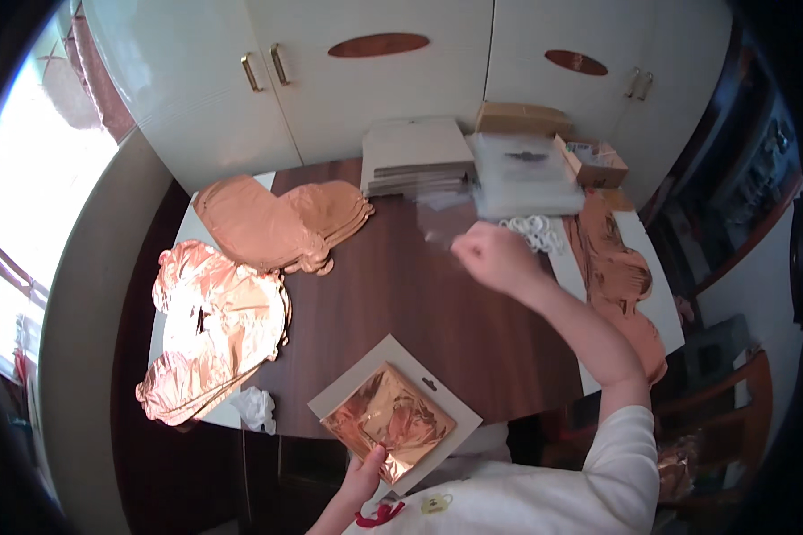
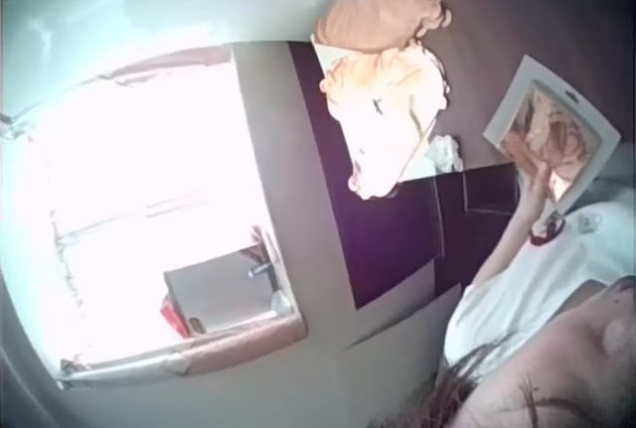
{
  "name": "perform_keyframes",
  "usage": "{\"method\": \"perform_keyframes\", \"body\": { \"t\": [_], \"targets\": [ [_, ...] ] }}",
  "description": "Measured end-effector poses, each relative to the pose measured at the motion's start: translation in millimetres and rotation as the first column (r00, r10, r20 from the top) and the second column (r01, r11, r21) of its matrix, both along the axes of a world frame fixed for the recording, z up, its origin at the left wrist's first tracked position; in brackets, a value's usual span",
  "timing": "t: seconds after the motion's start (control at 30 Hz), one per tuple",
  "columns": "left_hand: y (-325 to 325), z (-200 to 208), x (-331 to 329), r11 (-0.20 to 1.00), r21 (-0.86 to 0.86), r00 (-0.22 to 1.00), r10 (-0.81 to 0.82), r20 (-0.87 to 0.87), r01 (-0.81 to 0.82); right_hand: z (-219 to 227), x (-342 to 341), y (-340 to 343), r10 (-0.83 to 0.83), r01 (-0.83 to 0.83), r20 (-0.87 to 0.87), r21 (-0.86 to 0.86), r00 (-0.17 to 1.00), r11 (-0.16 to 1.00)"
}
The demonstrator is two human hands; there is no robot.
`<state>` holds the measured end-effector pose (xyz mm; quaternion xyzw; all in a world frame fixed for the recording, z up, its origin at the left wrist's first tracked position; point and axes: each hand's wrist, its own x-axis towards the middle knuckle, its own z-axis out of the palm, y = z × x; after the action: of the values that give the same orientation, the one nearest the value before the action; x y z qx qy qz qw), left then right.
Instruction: Folding a foil balloon and placing it into a plastic sleeve with a cardboard insert.
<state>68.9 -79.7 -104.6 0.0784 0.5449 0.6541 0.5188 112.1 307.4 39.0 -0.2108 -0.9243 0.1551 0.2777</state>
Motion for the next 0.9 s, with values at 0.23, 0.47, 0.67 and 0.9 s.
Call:
{"method": "perform_keyframes", "body": {
  "t": [0.23, 0.47, 0.67, 0.9],
  "targets": [
    [-36, -17, -2, 0.995, -0.023, 0.957, 0.099, 0.271, -0.096, -60, -20, -82, 0.105, -0.133, 0.361, 0.054, 0.927, 0.99],
    [-16, 26, 3, 0.998, -0.042, 0.988, -0.044, 0.15, 0.051, -55, -12, -75, 0.288, -0.281, 0.154, -0.069, 0.945, 0.957],
    [-8, 33, 5, 1.0, -0.019, 0.976, -0.013, 0.215, 0.018, -66, 33, -59, 0.309, -0.374, 0.372, 0.116, 0.875, 0.92],
    [-1, 33, 5, 0.995, -0.014, 0.958, -0.087, 0.274, 0.095, -86, 37, -71, 0.267, -0.311, 0.186, 0.273, 0.946, 0.91]
  ]
}}
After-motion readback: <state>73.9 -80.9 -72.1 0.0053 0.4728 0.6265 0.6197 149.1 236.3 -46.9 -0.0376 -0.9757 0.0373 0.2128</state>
